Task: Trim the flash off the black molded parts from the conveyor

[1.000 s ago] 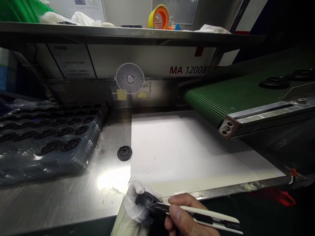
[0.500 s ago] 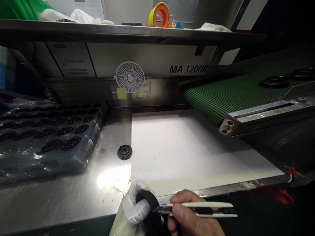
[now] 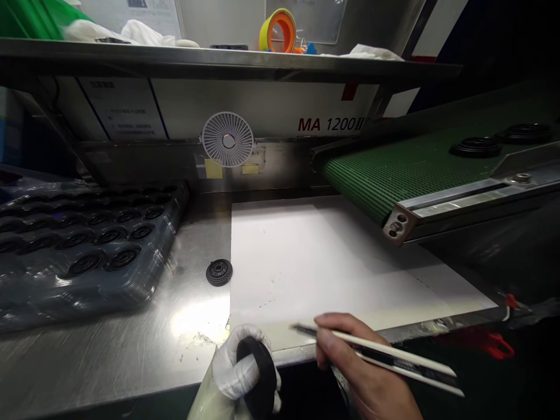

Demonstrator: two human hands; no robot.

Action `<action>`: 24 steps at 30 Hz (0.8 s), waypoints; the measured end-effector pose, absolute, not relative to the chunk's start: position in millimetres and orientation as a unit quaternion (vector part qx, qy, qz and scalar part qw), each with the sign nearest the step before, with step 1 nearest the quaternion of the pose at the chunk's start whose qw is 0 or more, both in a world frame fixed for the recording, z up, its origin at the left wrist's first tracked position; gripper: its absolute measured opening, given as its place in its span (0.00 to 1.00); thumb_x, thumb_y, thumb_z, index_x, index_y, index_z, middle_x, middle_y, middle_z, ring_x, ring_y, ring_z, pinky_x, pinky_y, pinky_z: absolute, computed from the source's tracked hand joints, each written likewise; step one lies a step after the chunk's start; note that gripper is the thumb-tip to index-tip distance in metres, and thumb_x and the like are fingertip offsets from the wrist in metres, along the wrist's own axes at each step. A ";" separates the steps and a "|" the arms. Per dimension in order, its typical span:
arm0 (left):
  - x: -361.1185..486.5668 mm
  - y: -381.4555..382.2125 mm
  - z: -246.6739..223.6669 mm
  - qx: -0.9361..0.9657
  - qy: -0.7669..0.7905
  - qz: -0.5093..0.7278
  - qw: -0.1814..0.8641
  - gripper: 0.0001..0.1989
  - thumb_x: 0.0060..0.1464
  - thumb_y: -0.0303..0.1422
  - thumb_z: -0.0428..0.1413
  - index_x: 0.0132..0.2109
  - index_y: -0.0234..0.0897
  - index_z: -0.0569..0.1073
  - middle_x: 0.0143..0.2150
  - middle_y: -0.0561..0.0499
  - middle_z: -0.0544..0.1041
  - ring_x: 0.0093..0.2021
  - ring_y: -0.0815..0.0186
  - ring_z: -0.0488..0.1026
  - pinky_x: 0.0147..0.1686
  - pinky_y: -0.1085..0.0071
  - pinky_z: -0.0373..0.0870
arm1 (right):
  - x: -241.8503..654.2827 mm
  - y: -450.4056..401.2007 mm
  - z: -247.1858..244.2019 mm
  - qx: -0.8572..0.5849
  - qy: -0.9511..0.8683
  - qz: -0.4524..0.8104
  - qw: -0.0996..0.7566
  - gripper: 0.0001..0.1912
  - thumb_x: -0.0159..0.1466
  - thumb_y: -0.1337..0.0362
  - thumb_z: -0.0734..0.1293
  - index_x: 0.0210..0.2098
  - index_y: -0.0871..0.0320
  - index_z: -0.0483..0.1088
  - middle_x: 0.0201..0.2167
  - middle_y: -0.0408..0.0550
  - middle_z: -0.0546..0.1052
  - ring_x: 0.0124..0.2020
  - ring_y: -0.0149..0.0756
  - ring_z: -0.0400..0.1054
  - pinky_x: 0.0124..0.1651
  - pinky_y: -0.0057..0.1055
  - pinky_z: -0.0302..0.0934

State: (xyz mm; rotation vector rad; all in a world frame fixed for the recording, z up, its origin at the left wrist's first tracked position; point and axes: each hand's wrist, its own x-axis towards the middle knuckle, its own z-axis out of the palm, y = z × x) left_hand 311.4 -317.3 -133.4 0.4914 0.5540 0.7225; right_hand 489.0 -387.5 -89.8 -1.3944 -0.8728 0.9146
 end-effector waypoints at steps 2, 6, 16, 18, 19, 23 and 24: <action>312.0 -318.0 -137.1 0.231 0.275 0.341 0.869 0.18 0.44 0.31 0.65 0.40 0.39 0.65 0.28 0.55 0.69 0.21 0.69 0.69 0.17 0.76 0.63 | 508.9 -374.7 -102.7 -0.678 -0.489 0.203 0.509 0.10 0.64 0.56 0.65 0.43 0.52 0.72 0.32 0.45 0.72 0.33 0.36 0.67 0.35 0.30 0.59; 313.3 -318.7 -142.3 0.259 0.311 0.322 0.856 0.17 0.48 0.30 0.62 0.44 0.39 0.64 0.23 0.55 0.69 0.18 0.67 0.68 0.16 0.74 0.64 | 541.2 -353.9 -125.2 -0.723 -0.607 0.081 0.319 0.18 0.66 0.68 0.54 0.49 0.51 0.70 0.34 0.46 0.69 0.36 0.39 0.65 0.37 0.33 0.60; 320.0 -320.3 -146.9 0.286 0.381 0.321 0.818 0.23 0.43 0.31 0.65 0.47 0.35 0.69 0.23 0.50 0.73 0.18 0.64 0.69 0.16 0.71 0.66 | 499.9 -364.8 -100.9 -0.657 -0.587 0.211 0.423 0.12 0.68 0.65 0.61 0.49 0.48 0.70 0.43 0.43 0.70 0.46 0.36 0.64 0.49 0.32 0.60; 323.6 -321.5 -147.0 0.297 0.392 0.316 0.812 0.23 0.41 0.32 0.66 0.46 0.34 0.71 0.22 0.49 0.73 0.16 0.63 0.69 0.15 0.70 0.65 | 497.1 -356.2 -109.4 -0.673 -0.598 0.167 0.403 0.13 0.65 0.70 0.62 0.48 0.52 0.70 0.43 0.46 0.70 0.46 0.39 0.63 0.50 0.36 0.59; 324.9 -321.9 -146.7 0.301 0.393 0.313 0.810 0.22 0.41 0.33 0.67 0.45 0.34 0.71 0.21 0.49 0.73 0.15 0.63 0.69 0.14 0.70 0.65 | 498.3 -351.4 -114.5 -0.680 -0.601 0.147 0.393 0.14 0.64 0.73 0.62 0.47 0.54 0.71 0.43 0.47 0.70 0.46 0.40 0.62 0.50 0.38 0.59; 324.5 -322.3 -141.7 0.316 0.405 0.316 0.798 0.23 0.41 0.34 0.66 0.45 0.34 0.70 0.17 0.50 0.71 0.14 0.62 0.68 0.15 0.71 0.65 | 505.8 -342.8 -119.5 -0.695 -0.598 0.109 0.384 0.13 0.64 0.74 0.60 0.45 0.57 0.71 0.45 0.51 0.70 0.47 0.44 0.62 0.50 0.42 0.59; 323.1 -322.7 -139.1 0.321 0.415 0.313 0.792 0.24 0.41 0.34 0.66 0.46 0.34 0.70 0.18 0.50 0.72 0.14 0.63 0.68 0.15 0.70 0.65 | 504.9 -344.5 -115.2 -0.694 -0.587 0.112 0.402 0.14 0.65 0.72 0.59 0.47 0.56 0.70 0.45 0.51 0.70 0.47 0.44 0.62 0.50 0.42 0.59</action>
